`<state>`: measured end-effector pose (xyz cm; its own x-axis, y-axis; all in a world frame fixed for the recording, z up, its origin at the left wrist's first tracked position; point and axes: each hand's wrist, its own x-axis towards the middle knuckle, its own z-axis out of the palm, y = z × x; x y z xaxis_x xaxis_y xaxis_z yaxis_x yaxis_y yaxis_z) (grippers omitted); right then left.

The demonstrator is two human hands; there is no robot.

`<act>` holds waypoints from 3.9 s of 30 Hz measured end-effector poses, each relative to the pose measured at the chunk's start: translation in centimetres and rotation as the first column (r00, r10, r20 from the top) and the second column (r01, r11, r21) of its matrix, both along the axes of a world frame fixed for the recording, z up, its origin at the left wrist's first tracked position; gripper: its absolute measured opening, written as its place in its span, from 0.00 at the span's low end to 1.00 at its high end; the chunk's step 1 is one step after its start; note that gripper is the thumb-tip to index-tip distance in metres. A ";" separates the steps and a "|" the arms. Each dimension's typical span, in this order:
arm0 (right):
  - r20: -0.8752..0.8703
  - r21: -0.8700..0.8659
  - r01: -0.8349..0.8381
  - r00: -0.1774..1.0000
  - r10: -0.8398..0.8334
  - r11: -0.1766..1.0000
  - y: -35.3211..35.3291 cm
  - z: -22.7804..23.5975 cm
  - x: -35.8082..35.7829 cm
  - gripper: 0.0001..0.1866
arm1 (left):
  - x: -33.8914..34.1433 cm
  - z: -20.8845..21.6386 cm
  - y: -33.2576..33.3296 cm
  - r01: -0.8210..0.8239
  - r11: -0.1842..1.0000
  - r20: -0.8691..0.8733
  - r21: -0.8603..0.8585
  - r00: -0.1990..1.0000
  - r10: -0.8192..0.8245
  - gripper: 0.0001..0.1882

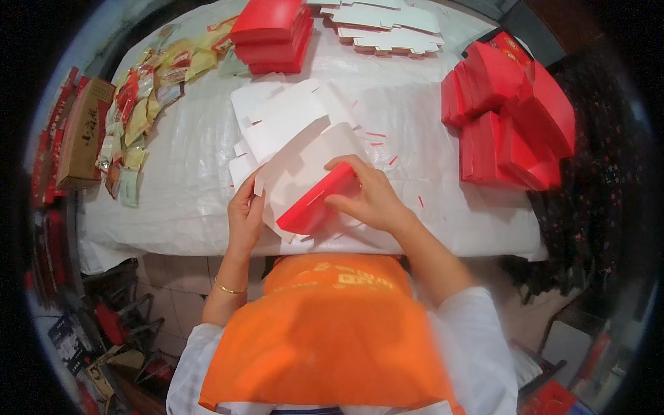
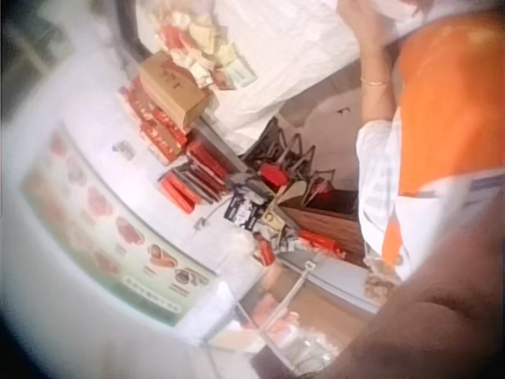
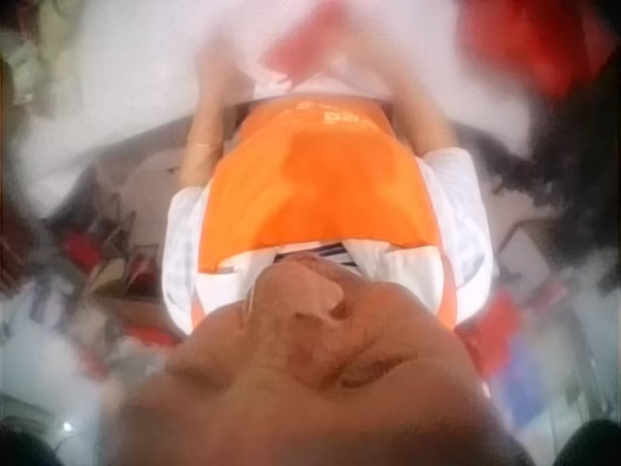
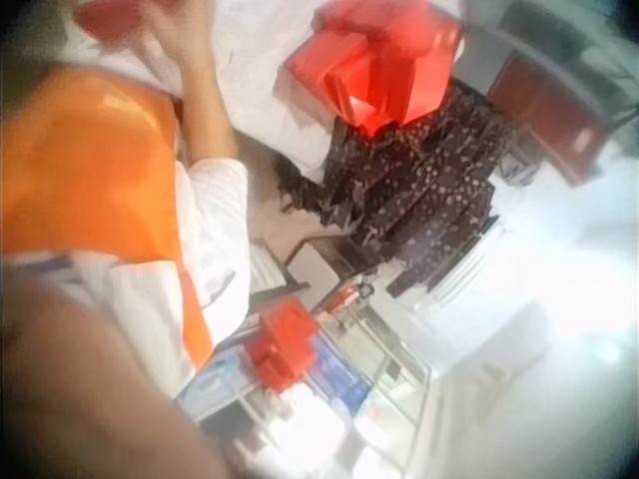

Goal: The person assembles small red cardboard boxes by folding the flat pieces into shape. They then place small packaged items into the boxes and close the lids. Finally, the person arranges the completed boxes into a black tray.

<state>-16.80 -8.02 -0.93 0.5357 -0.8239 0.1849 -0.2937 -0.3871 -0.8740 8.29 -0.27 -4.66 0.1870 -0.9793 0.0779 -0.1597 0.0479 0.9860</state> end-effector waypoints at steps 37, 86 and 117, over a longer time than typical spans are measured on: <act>-0.332 -0.039 -0.400 0.869 0.366 0.916 -0.2 1.9 -0.9 0.09 | -5.0 1.6 4.9 0.095 0.954 -0.469 0.285 0.882 0.052 0.10; -0.176 0.333 -0.185 0.951 0.253 0.925 -1.4 3.5 2.4 0.11 | -5.8 1.1 3.8 0.038 0.952 -0.599 0.305 0.785 0.160 0.11; -0.208 0.301 -0.115 0.961 0.182 0.947 -0.2 3.9 2.4 0.07 | -6.0 0.7 4.7 0.112 0.968 -0.701 0.223 0.709 0.080 0.14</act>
<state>-14.38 -8.21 3.01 0.6558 -0.7313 -0.1871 -0.4577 -0.1881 -0.8690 2.33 4.44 -3.97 0.0774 -0.9519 -0.2966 0.5790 -0.1993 0.7906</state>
